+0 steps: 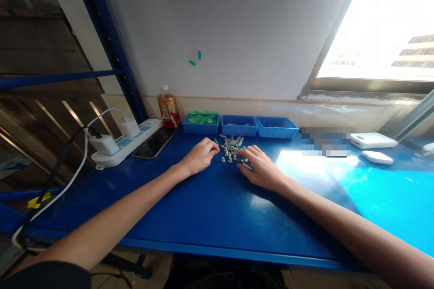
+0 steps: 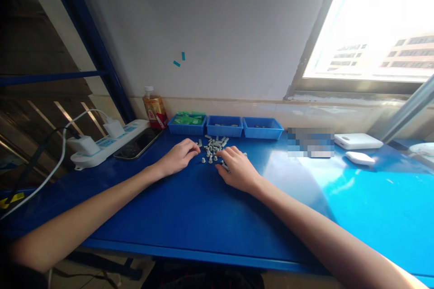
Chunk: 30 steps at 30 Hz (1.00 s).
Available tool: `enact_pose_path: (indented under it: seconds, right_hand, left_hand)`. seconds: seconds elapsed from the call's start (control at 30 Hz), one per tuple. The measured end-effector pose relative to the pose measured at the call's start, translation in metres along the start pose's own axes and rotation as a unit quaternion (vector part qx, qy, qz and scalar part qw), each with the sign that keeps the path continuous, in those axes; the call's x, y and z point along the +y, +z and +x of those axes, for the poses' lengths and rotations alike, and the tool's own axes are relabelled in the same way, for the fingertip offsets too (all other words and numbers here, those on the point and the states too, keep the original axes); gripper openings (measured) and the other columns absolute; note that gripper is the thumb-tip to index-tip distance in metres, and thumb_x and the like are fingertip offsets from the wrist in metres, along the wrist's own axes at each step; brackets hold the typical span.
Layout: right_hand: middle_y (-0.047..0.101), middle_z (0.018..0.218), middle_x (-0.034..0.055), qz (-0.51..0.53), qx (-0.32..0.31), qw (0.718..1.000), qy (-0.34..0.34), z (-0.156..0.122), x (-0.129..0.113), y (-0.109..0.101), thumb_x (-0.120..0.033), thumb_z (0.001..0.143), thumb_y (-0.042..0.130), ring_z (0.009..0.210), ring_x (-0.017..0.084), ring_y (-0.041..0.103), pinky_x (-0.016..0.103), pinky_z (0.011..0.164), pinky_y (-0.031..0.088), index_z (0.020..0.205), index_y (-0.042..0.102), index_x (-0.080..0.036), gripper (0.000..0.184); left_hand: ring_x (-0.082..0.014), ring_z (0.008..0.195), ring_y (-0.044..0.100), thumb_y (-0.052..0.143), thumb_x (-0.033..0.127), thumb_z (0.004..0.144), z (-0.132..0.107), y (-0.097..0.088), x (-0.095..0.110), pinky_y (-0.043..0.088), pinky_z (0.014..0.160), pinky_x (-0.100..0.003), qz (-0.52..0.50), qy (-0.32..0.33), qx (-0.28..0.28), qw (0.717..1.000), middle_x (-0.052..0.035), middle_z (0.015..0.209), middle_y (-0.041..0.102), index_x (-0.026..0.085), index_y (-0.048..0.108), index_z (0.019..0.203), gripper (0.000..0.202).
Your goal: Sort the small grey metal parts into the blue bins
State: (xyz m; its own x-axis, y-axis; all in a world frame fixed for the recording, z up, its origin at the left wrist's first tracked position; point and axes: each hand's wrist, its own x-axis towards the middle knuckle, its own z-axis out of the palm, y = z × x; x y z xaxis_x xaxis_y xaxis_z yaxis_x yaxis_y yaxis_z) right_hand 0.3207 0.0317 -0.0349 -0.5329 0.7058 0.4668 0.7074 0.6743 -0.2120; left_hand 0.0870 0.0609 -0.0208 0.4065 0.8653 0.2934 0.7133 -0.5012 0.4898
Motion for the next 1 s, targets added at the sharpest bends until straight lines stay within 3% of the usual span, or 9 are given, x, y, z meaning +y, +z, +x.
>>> enact_pose_path:
  seconds: [0.1,0.17,0.33,0.53,0.7,0.87,1.0]
  right_hand:
    - [0.061,0.094,0.0084,0.0,0.084,0.996,-0.005,0.0,0.002,0.002,-0.028,0.089,0.053,0.089,0.023,0.054,0.038,0.079,0.046,0.112,0.054,-0.018,0.025]
    - [0.061,0.09,0.0077,0.008,0.124,0.992,-0.029,-0.001,0.001,0.002,-0.027,0.089,0.053,0.084,0.022,0.055,0.037,0.077,0.045,0.107,0.055,-0.019,0.02]
    - [0.061,0.082,0.0044,0.044,0.119,0.984,-0.121,-0.003,-0.009,0.001,-0.022,0.089,0.054,0.076,0.018,0.052,0.031,0.069,0.043,0.096,0.057,-0.021,0.007]
    - [0.061,0.083,0.0044,0.049,0.132,0.982,-0.124,-0.003,-0.015,0.002,-0.019,0.089,0.053,0.076,0.018,0.051,0.031,0.068,0.042,0.094,0.055,-0.02,0.005]
    - [0.059,0.079,0.0045,0.055,0.122,0.983,-0.125,-0.002,-0.015,0.001,-0.023,0.091,0.051,0.073,0.017,0.049,0.031,0.067,0.041,0.087,0.054,-0.019,0.007]
    - [0.058,0.073,0.0035,0.061,0.138,0.985,-0.086,-0.001,-0.015,0.003,-0.023,0.093,0.047,0.07,0.017,0.049,0.03,0.064,0.04,0.08,0.053,-0.02,0.014]
    - [0.059,0.073,0.004,0.042,0.173,0.98,-0.091,0.003,-0.01,-0.004,-0.023,0.093,0.048,0.071,0.017,0.052,0.03,0.065,0.043,0.081,0.053,-0.02,0.013]
  left_hand:
    - [-0.0162,0.077,0.062,0.053,0.027,0.085,0.004,0.015,0.025,0.05,0.074,-0.03,-0.162,0.012,0.013,0.987,-0.0032,0.084,0.064,0.018,0.055,0.091,0.01]
    - [-0.0148,0.071,0.062,0.058,0.03,0.083,-0.001,0.021,0.035,0.05,0.07,-0.028,-0.261,-0.002,0.02,0.965,0.0,0.076,0.062,0.02,0.048,0.094,0.018]
    - [-0.0138,0.071,0.063,0.063,0.035,0.081,-0.021,0.027,0.037,0.048,0.073,-0.029,-0.384,-0.022,0.008,0.923,0.0025,0.072,0.06,0.021,0.04,0.098,0.031]
    - [-0.0135,0.073,0.062,0.065,0.044,0.08,-0.021,0.031,0.038,0.049,0.075,-0.029,-0.446,-0.017,-0.027,0.894,0.0025,0.074,0.06,0.021,0.038,0.098,0.039]
    - [-0.014,0.074,0.062,0.059,0.044,0.085,-0.023,0.029,0.039,0.049,0.075,-0.029,-0.422,-0.001,-0.036,0.906,0.0013,0.076,0.06,0.02,0.043,0.096,0.031]
    - [-0.0154,0.082,0.062,0.057,0.034,0.087,-0.027,0.021,0.039,0.049,0.077,-0.028,-0.267,0.067,-0.042,0.96,-0.0034,0.091,0.064,0.019,0.053,0.101,0.021]
    - [-0.0157,0.083,0.061,0.055,0.026,0.087,-0.026,0.016,0.037,0.049,0.073,-0.027,-0.138,0.097,-0.011,0.986,-0.0038,0.097,0.064,0.02,0.054,0.109,0.023]
